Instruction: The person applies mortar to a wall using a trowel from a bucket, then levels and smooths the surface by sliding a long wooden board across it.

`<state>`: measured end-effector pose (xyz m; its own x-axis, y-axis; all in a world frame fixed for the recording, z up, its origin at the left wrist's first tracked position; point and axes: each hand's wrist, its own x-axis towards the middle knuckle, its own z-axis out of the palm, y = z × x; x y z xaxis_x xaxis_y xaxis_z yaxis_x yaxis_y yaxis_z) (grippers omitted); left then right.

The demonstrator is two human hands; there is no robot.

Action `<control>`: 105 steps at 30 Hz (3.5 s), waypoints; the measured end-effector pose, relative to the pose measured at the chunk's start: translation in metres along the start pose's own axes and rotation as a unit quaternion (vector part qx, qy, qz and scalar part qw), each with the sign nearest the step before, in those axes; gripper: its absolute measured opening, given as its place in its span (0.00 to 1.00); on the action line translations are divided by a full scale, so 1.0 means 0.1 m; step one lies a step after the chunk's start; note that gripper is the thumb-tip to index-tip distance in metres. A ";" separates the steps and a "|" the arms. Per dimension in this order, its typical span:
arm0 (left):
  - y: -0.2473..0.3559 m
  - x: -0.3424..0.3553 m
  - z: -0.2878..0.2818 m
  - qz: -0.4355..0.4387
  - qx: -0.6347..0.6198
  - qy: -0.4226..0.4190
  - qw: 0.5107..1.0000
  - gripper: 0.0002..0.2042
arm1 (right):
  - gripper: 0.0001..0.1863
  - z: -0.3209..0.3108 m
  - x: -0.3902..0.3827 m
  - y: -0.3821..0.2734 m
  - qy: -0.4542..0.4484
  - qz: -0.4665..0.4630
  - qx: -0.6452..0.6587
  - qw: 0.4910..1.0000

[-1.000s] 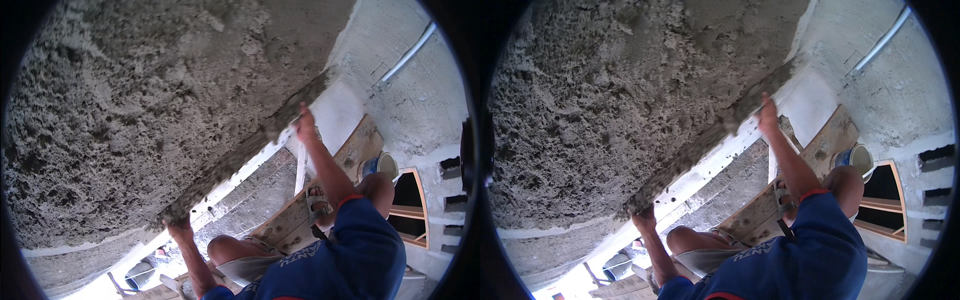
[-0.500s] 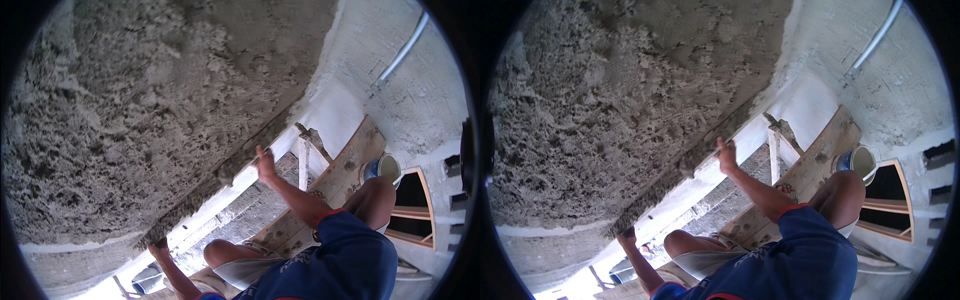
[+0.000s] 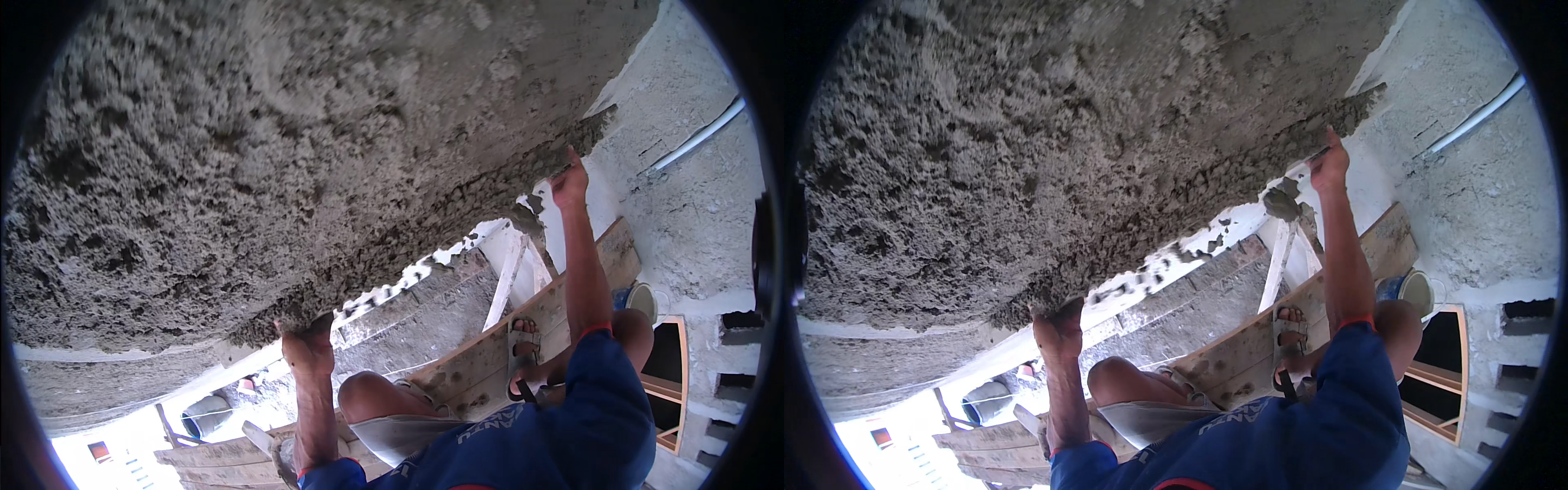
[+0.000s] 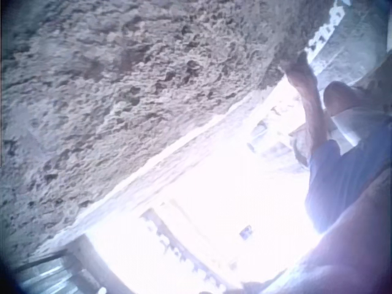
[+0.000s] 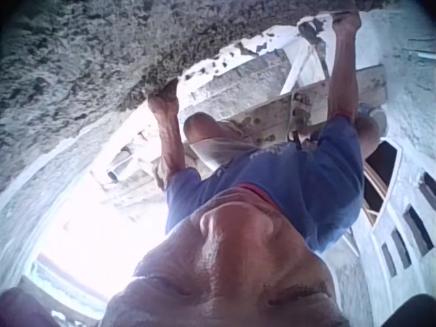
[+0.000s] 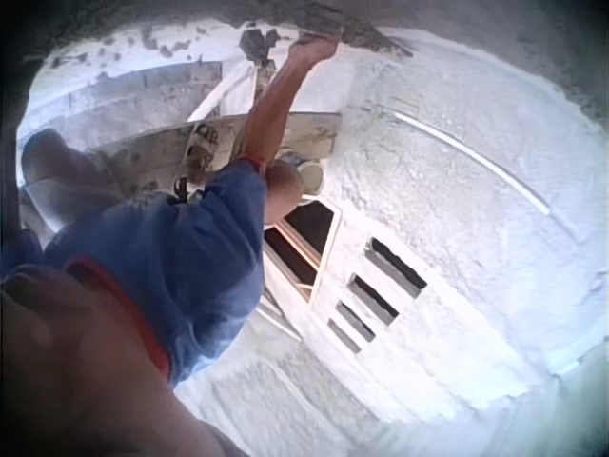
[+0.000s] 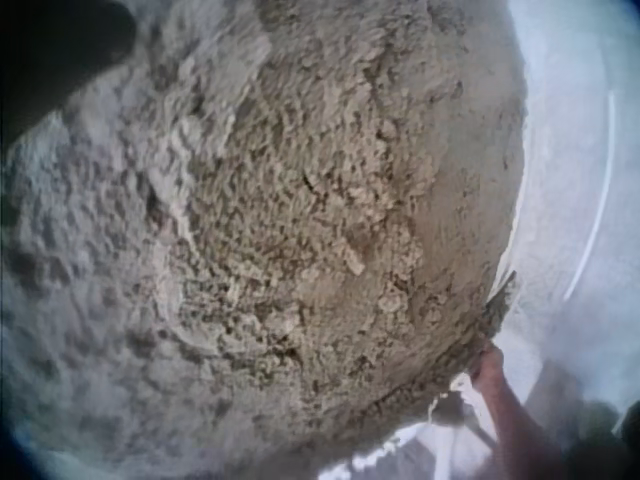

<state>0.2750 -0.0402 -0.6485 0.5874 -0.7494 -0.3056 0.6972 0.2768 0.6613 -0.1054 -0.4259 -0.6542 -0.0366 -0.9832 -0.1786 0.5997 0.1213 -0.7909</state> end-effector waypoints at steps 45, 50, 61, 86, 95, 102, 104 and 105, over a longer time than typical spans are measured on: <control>-0.51 0.10 -2.93 0.009 -0.126 0.284 0.950 0.18 | 0.22 -1.18 -1.15 2.25 0.232 0.261 -0.095 0.932; -0.12 0.26 -3.06 0.057 -0.113 0.282 0.951 0.16 | 0.21 -0.86 -1.06 2.51 0.129 0.206 -0.046 0.969; 0.06 0.58 -3.65 0.089 -0.129 0.322 0.934 0.30 | 0.27 -0.83 -1.06 3.44 0.091 0.337 0.047 0.936; -0.02 0.29 -0.96 0.177 -0.005 0.259 0.950 0.33 | 0.22 -0.45 0.36 0.49 -0.222 -0.019 -0.027 0.974; 1.35 0.12 -2.26 0.253 0.061 0.228 0.938 0.27 | 0.26 0.67 -1.48 1.91 0.104 0.015 0.007 0.994; 0.81 0.10 -0.89 0.232 0.057 0.220 0.946 0.24 | 0.18 0.71 -0.47 0.64 0.120 -0.224 -0.018 0.967; 0.69 0.05 -0.56 0.210 0.013 0.152 0.966 0.24 | 0.17 0.60 -0.17 0.37 0.102 -0.162 0.091 0.977; 0.67 0.01 -0.45 0.196 0.004 0.138 0.971 0.24 | 0.18 0.59 -0.08 0.32 0.091 -0.171 0.084 0.977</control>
<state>0.3404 0.0049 -0.6351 0.8958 -0.3970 -0.1999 0.3945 0.5032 0.7689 -0.0388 -0.4225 -0.6439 -0.3909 -0.9198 -0.0340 0.6490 -0.2492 -0.7188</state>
